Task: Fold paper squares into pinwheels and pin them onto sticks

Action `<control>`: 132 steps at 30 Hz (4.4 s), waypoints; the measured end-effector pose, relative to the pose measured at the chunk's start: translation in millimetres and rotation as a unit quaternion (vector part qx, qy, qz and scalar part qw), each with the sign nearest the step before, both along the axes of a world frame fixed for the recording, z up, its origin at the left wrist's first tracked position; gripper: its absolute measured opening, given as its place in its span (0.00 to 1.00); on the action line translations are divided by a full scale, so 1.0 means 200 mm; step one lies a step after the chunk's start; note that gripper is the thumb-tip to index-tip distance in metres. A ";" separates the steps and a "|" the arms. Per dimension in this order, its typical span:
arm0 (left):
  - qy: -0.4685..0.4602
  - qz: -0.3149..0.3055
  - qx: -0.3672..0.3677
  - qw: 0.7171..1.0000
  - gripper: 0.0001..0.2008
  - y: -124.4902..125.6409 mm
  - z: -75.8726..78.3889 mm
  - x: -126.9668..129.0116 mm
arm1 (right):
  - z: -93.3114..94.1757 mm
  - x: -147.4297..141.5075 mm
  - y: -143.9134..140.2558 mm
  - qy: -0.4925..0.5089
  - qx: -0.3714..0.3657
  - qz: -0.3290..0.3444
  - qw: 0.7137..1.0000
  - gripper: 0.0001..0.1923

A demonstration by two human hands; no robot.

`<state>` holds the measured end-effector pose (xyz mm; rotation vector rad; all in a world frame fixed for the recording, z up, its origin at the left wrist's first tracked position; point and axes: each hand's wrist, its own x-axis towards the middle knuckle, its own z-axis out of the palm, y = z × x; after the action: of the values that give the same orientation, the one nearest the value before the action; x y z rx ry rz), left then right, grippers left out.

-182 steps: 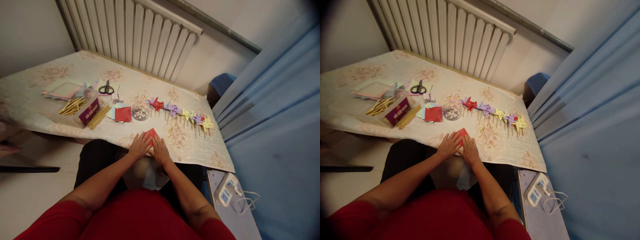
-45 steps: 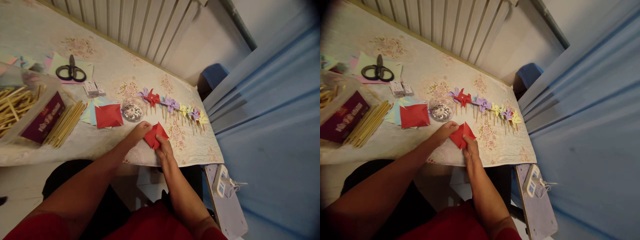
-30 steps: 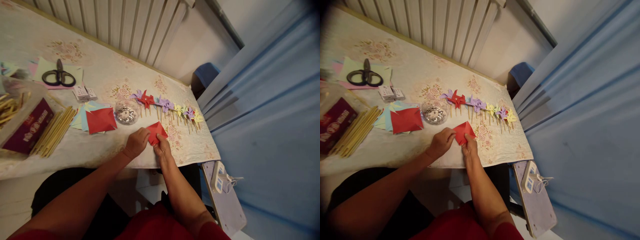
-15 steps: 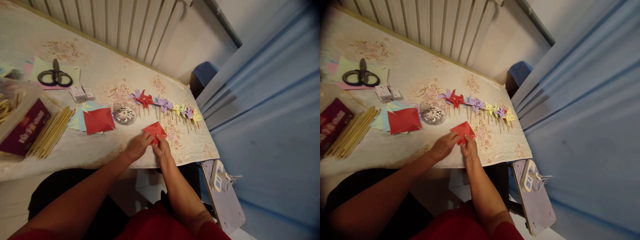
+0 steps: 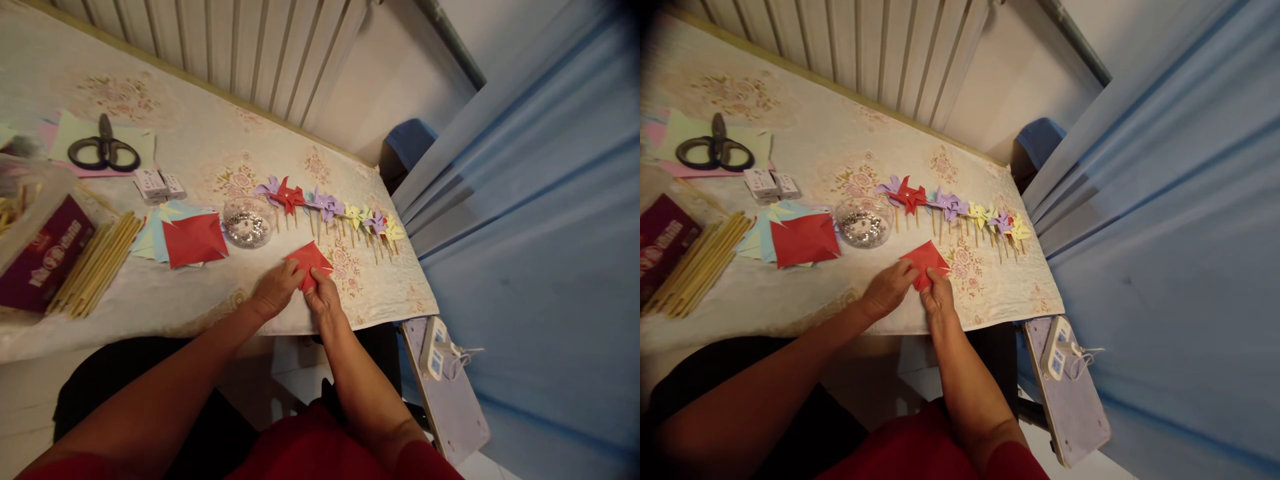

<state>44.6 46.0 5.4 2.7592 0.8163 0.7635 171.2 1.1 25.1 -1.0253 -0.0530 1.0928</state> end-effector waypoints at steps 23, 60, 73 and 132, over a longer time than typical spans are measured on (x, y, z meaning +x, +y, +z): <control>-0.021 0.006 -0.001 1.000 0.12 -0.01 0.01 0.01 | -0.02 0.01 -0.01 -0.034 0.010 0.036 0.999 0.09; -0.187 0.106 -0.198 0.956 0.06 0.10 -0.03 0.09 | 0.01 -0.04 -0.03 -0.077 0.056 0.060 0.994 0.16; -0.178 0.117 -0.222 0.951 0.08 0.11 -0.02 0.11 | 0.04 -0.06 -0.03 -0.101 0.032 0.056 0.993 0.17; -0.486 0.005 -0.664 0.569 0.17 -0.01 0.16 0.07 | 0.07 -0.18 0.03 -0.023 -0.025 -0.038 0.999 0.14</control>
<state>58.1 44.6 37.2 0.7438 0.6227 0.8892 136.0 8.1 39.3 -1.0902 -0.0234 1.0047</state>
